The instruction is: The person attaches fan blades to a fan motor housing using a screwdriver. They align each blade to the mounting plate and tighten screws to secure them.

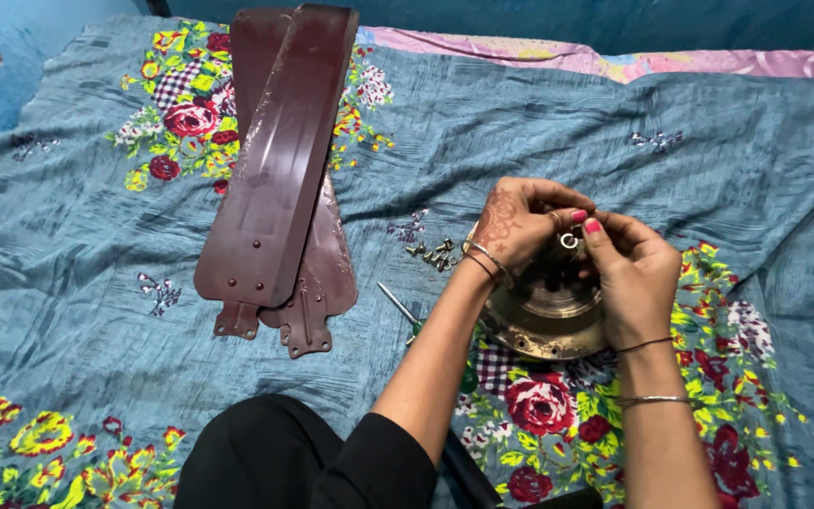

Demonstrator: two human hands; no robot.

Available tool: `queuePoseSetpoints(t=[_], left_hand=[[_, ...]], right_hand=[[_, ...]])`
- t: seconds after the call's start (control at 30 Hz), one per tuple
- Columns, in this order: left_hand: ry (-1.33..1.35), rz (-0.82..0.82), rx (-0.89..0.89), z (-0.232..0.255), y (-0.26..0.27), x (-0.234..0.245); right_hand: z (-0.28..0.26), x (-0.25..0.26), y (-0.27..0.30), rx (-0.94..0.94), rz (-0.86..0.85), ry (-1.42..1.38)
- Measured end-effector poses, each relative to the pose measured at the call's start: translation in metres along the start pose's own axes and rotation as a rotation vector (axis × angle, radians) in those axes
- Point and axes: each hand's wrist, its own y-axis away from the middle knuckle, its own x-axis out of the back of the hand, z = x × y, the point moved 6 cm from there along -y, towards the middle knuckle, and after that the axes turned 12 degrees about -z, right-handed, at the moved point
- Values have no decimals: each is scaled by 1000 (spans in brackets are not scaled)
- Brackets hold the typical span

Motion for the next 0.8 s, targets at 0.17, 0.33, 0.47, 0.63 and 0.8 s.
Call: queuePoseSetpoints(t=[0.17,0.33,0.47,0.63,0.8], left_hand=[[10,22,43,-3,-3,0],[42,86,16,-7,-8,1],[185,39,-23,-10,-18,-2],[7,44,-41,-4,-24,-1],[-90,40,-10,-5,-25,6]], right_hand=[[7,22,-7,-93,82,-21],[17,58,-11,-163,217,18],[22,79,-14,-188,231,18],[27,93,-11,-246,263,17],[32,102,-7,-342,241,79]])
